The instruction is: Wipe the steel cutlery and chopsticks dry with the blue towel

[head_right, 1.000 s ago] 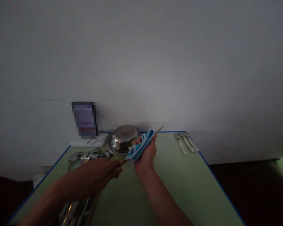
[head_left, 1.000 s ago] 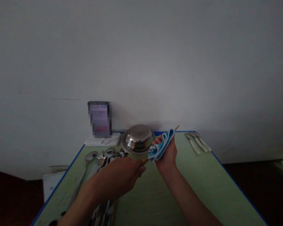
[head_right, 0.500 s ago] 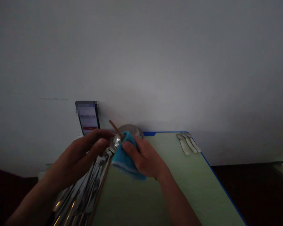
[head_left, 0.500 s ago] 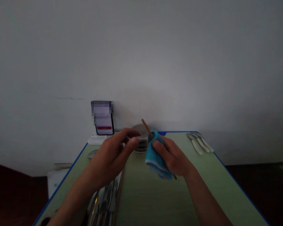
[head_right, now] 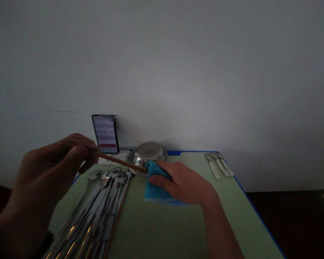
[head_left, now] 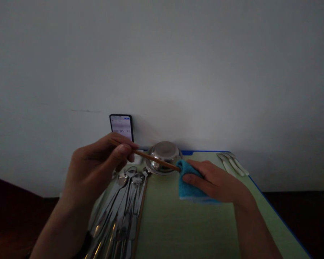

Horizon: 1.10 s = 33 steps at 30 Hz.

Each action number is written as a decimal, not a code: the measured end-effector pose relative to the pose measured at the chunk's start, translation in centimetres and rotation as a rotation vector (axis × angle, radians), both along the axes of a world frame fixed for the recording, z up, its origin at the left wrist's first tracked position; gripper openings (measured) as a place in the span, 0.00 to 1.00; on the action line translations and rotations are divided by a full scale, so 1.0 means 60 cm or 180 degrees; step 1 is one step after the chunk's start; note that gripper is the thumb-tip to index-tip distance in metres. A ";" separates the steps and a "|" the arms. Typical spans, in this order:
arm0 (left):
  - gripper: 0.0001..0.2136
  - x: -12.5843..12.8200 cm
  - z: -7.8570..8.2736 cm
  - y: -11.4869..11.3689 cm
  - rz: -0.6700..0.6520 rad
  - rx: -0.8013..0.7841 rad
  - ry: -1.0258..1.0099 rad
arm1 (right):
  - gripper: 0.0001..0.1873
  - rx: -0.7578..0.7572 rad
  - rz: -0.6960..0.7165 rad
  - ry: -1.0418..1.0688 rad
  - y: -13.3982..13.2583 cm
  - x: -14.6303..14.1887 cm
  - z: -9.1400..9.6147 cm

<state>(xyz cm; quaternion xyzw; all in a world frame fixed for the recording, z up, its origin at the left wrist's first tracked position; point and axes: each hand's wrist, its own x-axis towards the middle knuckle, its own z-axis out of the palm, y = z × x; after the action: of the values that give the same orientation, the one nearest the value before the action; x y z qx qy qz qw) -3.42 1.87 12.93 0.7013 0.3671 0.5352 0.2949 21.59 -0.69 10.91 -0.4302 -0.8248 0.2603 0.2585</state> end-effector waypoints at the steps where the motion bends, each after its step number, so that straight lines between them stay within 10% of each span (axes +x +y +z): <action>1: 0.04 -0.009 0.003 0.002 -0.0118 -0.0091 0.0077 | 0.10 -0.0066 -0.0027 -0.0116 -0.002 0.013 0.003; 15: 0.09 -0.039 0.009 0.005 -0.0250 -0.0542 0.2363 | 0.18 -0.0538 -0.0451 -0.1211 -0.030 0.055 0.033; 33: 0.09 0.000 -0.013 0.012 -0.0927 -0.0258 0.2674 | 0.17 -0.0472 0.0240 -0.0788 0.007 -0.029 -0.006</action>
<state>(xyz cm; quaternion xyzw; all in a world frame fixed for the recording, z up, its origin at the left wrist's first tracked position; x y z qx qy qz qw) -3.41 2.57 12.13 0.8901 0.3732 0.1420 0.2197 19.82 -0.25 10.52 -0.4457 -0.8445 0.2750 0.1124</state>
